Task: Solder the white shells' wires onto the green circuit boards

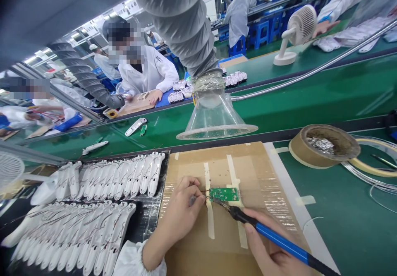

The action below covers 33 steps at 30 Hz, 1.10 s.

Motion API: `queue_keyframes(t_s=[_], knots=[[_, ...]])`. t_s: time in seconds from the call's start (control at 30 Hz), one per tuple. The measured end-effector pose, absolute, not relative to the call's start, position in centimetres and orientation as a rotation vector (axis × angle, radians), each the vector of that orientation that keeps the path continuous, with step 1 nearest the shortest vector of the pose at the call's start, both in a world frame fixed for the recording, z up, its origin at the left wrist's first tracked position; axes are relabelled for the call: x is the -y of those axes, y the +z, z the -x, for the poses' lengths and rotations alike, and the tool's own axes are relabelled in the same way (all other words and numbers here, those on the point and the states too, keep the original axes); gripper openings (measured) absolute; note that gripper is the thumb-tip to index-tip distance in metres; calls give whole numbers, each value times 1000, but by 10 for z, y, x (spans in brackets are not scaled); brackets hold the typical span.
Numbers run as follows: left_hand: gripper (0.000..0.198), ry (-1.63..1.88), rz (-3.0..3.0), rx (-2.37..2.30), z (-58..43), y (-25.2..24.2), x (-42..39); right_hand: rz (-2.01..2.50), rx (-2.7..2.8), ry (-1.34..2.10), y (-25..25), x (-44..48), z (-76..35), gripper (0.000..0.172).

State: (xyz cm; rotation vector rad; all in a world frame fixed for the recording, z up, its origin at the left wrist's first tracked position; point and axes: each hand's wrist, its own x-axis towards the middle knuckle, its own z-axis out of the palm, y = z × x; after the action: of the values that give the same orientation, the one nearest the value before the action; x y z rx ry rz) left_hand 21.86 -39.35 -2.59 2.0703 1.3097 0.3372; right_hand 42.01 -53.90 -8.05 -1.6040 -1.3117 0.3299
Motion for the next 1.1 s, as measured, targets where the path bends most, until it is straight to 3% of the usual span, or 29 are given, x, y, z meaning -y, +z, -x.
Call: queue_keyframes(t_s=[0.37,0.57,0.83,1.1], knots=[[24,343,-2115,-1308,-219,-27,394,1588,1312,344,-81,537,-420,18],[24,327,-2125,-1305,-220,-25,394,1691,1064,513,-78,541,-408,19],[26,318,-2118,-1305,-221,-23,394,1622,1275,335,-81,538,-421,16],[24,329,-2112,-1298,-220,-23,393,1624,1156,444,-77,537,-413,17]])
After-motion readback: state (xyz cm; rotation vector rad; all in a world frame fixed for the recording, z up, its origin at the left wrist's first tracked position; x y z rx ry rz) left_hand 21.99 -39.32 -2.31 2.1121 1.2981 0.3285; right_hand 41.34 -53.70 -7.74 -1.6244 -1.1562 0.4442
